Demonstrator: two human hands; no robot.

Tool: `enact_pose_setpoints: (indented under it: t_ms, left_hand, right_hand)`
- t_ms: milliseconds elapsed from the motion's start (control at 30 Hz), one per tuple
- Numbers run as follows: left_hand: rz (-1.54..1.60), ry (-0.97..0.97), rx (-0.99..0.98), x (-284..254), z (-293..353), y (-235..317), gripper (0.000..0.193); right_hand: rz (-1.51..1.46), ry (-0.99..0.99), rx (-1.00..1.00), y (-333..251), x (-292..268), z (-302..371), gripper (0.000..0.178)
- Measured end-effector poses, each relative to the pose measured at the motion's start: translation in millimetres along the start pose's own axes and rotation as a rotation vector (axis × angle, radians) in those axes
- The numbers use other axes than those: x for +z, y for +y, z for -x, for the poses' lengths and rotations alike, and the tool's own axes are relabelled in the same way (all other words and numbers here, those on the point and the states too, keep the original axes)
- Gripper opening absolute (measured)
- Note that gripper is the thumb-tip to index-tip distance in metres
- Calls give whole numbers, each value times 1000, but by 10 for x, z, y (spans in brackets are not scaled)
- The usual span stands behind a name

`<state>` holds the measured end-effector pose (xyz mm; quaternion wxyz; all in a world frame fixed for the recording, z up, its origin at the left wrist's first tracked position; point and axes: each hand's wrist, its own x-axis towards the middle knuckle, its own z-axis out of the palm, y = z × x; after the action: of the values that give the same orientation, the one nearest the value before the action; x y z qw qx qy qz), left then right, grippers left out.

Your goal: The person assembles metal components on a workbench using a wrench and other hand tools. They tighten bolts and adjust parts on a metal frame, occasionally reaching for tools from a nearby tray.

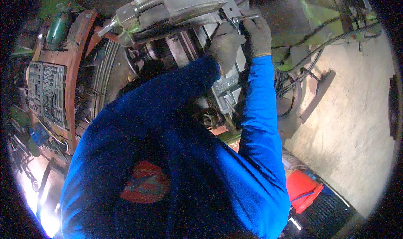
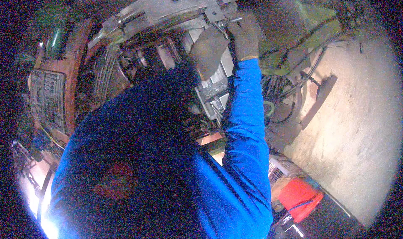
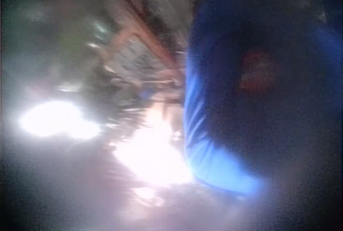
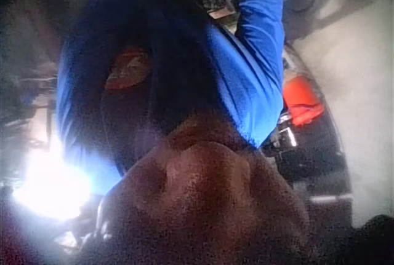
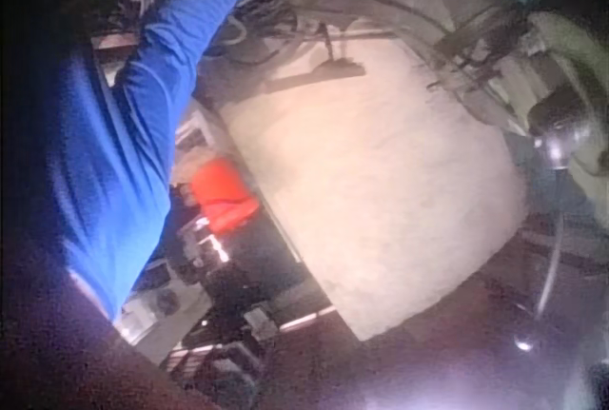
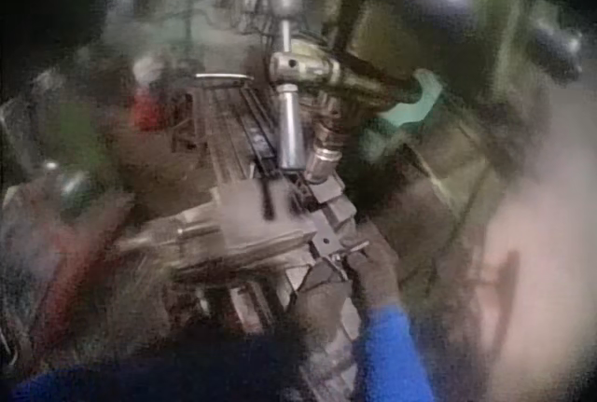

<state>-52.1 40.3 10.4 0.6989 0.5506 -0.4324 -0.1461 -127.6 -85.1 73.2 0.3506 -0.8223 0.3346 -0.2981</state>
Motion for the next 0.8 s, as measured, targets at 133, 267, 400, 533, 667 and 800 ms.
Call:
enact_pose_setpoints:
  t_ms: [133,267,400,533,667,800]
  left_hand:
    - [482,50,-553,63,-40,376,26]
    - [765,76,-852,8,-167,806,32]
    - [841,123,-863,46,-176,742,41]
    - [818,135,-811,116,-131,506,53]
    - [778,143,-784,208,-114,336,66]
    - [578,79,-713,281,-91,255,63]
  right_hand:
    - [135,-27,-84,-55,-63,47,31]
    - [-5,-64,-135,226,-43,-8,30]
    - [570,-68,-468,298,-158,-98,27]
    - [627,-70,-544,184,-135,-107,31]
    - [133,1,-109,-108,33,-10,33]
    - [384,32,-29,-34,3,50,33]
